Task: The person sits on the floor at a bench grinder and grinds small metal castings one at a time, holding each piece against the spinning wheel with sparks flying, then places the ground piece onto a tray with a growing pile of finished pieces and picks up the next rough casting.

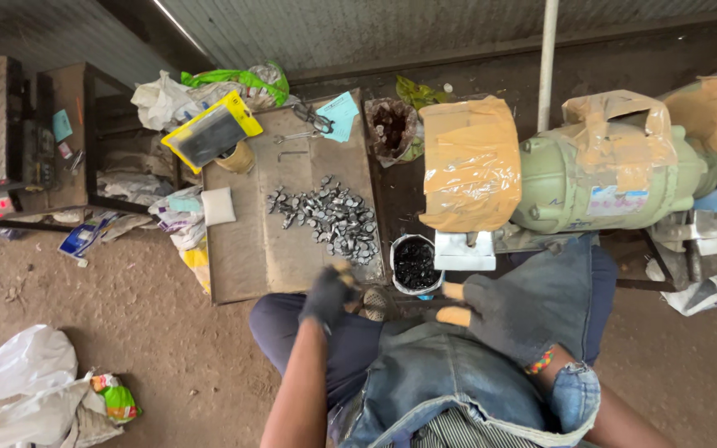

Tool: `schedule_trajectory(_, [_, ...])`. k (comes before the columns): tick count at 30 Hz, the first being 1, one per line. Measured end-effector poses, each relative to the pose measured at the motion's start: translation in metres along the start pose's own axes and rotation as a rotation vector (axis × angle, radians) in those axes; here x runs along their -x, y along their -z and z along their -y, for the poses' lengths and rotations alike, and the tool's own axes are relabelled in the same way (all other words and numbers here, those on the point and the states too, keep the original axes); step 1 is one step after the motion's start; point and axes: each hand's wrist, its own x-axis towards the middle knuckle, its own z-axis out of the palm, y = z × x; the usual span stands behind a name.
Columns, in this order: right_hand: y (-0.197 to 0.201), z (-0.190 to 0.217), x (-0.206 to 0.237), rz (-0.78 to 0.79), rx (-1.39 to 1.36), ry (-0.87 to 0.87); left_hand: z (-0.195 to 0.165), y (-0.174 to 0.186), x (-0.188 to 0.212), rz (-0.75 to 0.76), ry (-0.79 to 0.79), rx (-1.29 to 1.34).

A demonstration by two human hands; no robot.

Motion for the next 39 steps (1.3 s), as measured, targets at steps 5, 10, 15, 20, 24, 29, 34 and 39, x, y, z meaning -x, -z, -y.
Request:
schedule_trajectory(5, [0.022, 0.012, -0.007, 0.087, -0.182, 0.15, -0.013, -0.058, 0.061, 0.335, -0.622, -0.427])
schedule_trajectory(10, [0.037, 0.0, -0.007, -0.173, 0.211, 0.391, -0.038, -0.093, 0.041, 0.142, -0.865, -0.519])
schedule_trajectory(15, [0.019, -0.022, -0.02, -0.386, 0.015, -0.071, -0.051, -0.106, -0.013, 0.043, -1.181, -0.811])
schedule_trajectory(20, [0.013, -0.048, -0.033, -0.353, -0.011, -0.051, -0.045, -0.104, -0.046, 0.313, -1.013, -0.783])
schedule_trajectory(24, [0.014, -0.06, -0.037, -0.294, -0.02, -0.017, -0.038, -0.097, -0.059, 0.356, -0.999, -0.912])
schedule_trajectory(29, [0.013, -0.052, -0.042, -0.346, -0.051, -0.005, -0.043, -0.093, -0.05, 0.225, -1.126, -0.892])
schedule_trajectory(34, [0.023, -0.031, -0.018, -0.241, 0.064, -0.013, -0.026, -0.09, -0.005, 0.126, -1.272, -0.886])
schedule_trajectory(39, [-0.003, -0.027, 0.01, -0.063, 0.168, 0.083, 0.022, -0.062, 0.017, 0.186, -1.126, -0.829])
